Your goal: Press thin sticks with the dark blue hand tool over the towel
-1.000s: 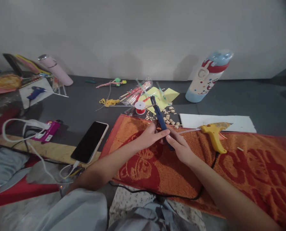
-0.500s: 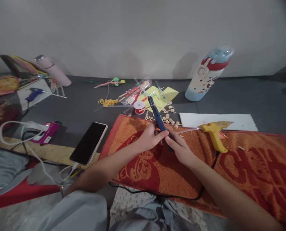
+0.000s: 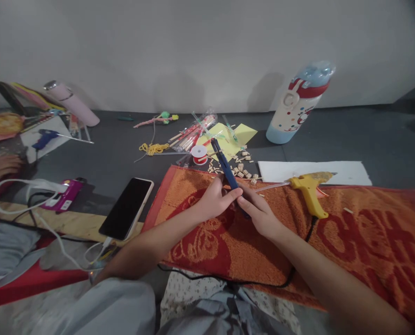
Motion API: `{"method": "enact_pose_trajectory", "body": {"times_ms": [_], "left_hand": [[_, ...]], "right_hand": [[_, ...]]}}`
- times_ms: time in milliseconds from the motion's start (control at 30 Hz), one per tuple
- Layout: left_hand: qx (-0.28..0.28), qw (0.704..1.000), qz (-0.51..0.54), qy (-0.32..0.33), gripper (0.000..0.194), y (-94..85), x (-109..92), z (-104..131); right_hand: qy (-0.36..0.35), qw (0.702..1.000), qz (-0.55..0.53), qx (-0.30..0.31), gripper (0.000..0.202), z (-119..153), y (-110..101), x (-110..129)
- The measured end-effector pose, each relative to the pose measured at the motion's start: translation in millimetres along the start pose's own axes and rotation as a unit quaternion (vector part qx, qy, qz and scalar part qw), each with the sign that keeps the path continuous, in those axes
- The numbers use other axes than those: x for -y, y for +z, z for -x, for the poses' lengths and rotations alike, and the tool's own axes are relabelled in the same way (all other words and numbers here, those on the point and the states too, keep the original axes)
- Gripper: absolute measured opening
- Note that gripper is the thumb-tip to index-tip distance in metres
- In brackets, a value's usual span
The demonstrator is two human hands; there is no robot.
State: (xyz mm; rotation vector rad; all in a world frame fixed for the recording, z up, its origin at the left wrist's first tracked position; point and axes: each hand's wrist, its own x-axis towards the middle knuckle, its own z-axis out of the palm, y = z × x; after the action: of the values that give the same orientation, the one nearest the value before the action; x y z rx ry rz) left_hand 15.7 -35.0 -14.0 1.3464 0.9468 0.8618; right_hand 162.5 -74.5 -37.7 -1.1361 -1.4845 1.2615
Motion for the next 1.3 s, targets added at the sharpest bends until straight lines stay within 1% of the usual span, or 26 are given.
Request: {"method": "enact_pose_trajectory", "body": {"times_ms": [100, 233, 400, 467, 500, 533, 567, 600, 633, 667, 700, 800, 867, 900, 967, 1033, 1100, 1200, 1300], "left_hand": [[0.007, 1.000, 0.014, -0.018, 0.051, -0.6, 2.4, -1.9], [0.032, 0.998, 0.041, -0.047, 0.053, -0.7, 4.7, -4.0], [0.067, 0.995, 0.058, -0.045, 0.054, -2.0, 5.9, -5.4], [0.084, 0.994, 0.047, -0.043, 0.052, -4.9, 4.9, -4.8], [0.082, 0.996, 0.024, -0.037, 0.048, -7.2, 3.6, -4.1], [0.069, 0.997, -0.018, -0.024, 0.044, -10.0, 1.6, -3.1], [0.044, 0.996, -0.076, -0.004, 0.040, -13.2, -1.1, -2.1], [-0.002, 0.986, -0.162, 0.031, 0.036, -16.7, -4.2, -1.1], [-0.042, 0.965, -0.248, 0.074, 0.034, -20.2, -7.7, -0.1], [-0.065, 0.944, -0.306, 0.106, 0.031, -23.7, -11.2, 0.5], [-0.086, 0.927, -0.338, 0.137, 0.026, -27.1, -14.5, 0.9], [-0.158, 0.884, -0.377, 0.225, 0.013, -36.1, -21.4, -0.8], [-0.202, 0.858, -0.387, 0.270, 0.006, -42.2, -22.3, -4.2], [-0.219, 0.849, -0.389, 0.284, 0.005, -45.7, -21.7, -6.6], [-0.247, 0.841, -0.383, 0.293, 0.011, -53.3, -19.0, -12.3], [-0.263, 0.850, -0.361, 0.278, 0.018, -61.1, -16.0, -18.3], [-0.253, 0.872, -0.342, 0.240, 0.021, -67.7, -14.5, -23.3], [-0.210, 0.901, -0.338, 0.175, 0.018, -72.7, -16.7, -26.7], [-0.162, 0.922, -0.323, 0.136, 0.023, -72.2, -20.8, -25.8]], "right_hand": [[0.013, 1.000, -0.005, -0.006, 0.065, -1.2, 1.1, -2.1], [0.029, 0.999, -0.024, -0.016, 0.063, -3.1, 2.1, -2.8], [0.027, 0.998, -0.047, -0.007, 0.057, -4.1, 0.8, 1.7], [0.025, 0.998, -0.055, -0.003, 0.057, -3.8, -0.9, 3.4], [0.025, 0.998, -0.057, -0.003, 0.057, -3.5, -2.1, 3.9], [0.027, 0.998, -0.056, -0.005, 0.057, -3.1, -3.5, 4.1], [0.029, 0.998, -0.054, -0.009, 0.058, -2.6, -4.9, 4.0], [0.033, 0.998, -0.049, -0.014, 0.058, -2.0, -6.5, 3.5], [0.038, 0.998, -0.044, -0.018, 0.059, -1.4, -7.9, 2.8], [0.045, 0.998, -0.036, -0.022, 0.061, -0.8, -9.3, 1.8], [0.050, 0.998, -0.028, -0.029, 0.063, -0.3, -10.4, 0.6], [0.042, 0.998, 0.006, -0.049, 0.065, 1.3, -12.4, -2.7], [0.017, 0.999, 0.030, -0.043, 0.063, 2.6, -13.1, -4.2], [0.004, 0.999, 0.040, -0.033, 0.062, 3.4, -13.3, -4.8], [-0.010, 0.998, 0.059, -0.015, 0.062, 4.9, -13.9, -5.6], [-0.012, 0.997, 0.076, -0.008, 0.065, 6.3, -14.6, -6.1], [-0.015, 0.996, 0.089, -0.004, 0.067, 7.1, -15.2, -5.8], [-0.032, 0.994, 0.103, 0.003, 0.066, 7.3, -15.9, -3.7], [-0.047, 0.992, 0.114, 0.001, 0.065, 6.7, -16.7, -0.8]]}}
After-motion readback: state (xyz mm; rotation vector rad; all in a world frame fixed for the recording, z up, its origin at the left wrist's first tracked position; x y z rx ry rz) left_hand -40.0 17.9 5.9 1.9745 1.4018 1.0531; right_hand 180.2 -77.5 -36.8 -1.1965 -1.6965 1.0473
